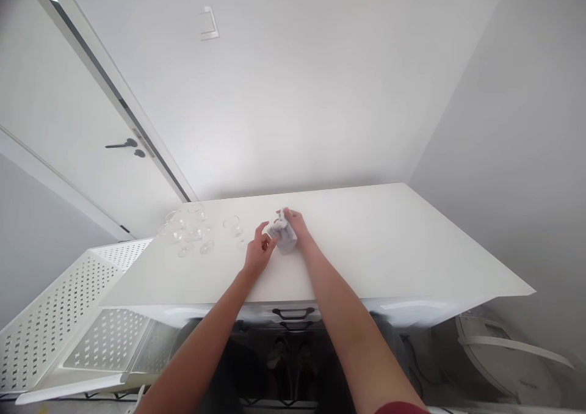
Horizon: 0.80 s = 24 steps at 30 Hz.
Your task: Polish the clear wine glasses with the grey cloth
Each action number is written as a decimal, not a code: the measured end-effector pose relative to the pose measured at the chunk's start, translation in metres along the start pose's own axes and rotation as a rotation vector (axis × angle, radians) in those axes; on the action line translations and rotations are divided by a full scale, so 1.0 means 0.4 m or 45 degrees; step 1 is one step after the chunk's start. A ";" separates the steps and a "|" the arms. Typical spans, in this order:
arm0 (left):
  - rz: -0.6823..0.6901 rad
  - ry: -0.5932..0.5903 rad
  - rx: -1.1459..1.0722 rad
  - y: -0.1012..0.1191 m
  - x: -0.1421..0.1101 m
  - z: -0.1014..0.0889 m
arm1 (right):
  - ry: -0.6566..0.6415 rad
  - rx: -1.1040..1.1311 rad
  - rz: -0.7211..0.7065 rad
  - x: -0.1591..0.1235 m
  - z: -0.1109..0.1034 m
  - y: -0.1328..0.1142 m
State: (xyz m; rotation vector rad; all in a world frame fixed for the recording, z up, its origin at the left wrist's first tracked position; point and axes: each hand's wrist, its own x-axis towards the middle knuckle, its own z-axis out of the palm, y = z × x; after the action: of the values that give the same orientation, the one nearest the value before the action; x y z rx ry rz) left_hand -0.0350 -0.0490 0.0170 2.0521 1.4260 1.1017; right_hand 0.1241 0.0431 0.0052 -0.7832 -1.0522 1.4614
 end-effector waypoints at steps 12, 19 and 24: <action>0.229 0.683 -0.005 -0.021 0.003 -0.012 | -0.683 0.045 0.189 -0.067 0.013 -0.068; 0.255 0.569 -0.072 -0.016 -0.008 -0.014 | -0.526 0.137 0.273 -0.057 0.000 -0.046; -0.022 0.482 -0.246 -0.012 -0.027 -0.020 | 0.021 0.349 0.044 -0.042 -0.004 -0.059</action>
State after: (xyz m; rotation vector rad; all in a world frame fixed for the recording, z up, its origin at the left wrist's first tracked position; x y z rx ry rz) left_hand -0.0461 -0.0579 0.0146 1.7575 1.4327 1.6173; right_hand 0.1376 0.0264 0.0250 -0.6180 -0.8072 1.5851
